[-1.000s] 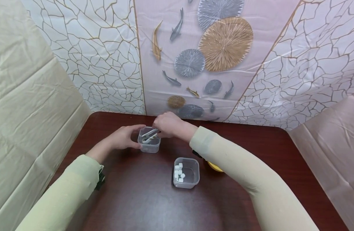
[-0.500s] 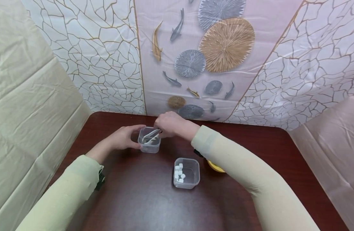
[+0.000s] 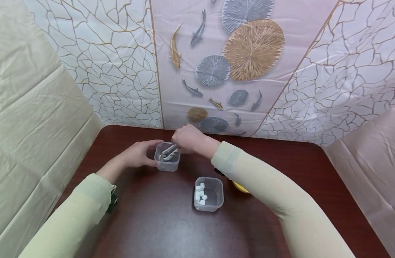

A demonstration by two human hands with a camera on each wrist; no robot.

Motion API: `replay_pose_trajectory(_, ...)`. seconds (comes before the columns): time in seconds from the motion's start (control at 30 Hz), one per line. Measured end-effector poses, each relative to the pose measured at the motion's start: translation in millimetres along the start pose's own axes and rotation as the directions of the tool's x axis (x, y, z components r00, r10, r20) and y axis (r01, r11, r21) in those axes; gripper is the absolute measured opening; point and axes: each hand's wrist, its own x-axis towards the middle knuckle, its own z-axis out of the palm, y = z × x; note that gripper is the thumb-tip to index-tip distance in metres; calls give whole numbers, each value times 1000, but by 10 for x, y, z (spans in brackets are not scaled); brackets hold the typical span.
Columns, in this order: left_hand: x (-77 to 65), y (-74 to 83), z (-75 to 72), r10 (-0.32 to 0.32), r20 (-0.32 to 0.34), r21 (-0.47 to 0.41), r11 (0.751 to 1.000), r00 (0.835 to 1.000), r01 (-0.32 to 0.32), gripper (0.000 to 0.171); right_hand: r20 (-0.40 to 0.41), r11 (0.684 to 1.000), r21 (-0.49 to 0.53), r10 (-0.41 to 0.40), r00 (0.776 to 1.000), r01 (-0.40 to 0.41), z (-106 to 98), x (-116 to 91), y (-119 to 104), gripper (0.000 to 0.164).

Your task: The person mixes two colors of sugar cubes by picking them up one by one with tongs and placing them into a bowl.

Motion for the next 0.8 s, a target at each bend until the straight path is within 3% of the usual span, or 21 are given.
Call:
replay_pose_trajectory(0.5, -2, 19, 10, -3, 9, 0, 1000, 1000, 3, 86, 42, 998, 52, 15, 999, -18, -7, 46, 11, 16)
replay_pose_trajectory(0.8, -4, 23, -5, -11, 6, -10, 1000, 1000, 11, 87, -30, 996, 84, -7, 1000, 9, -119, -78, 97, 7)
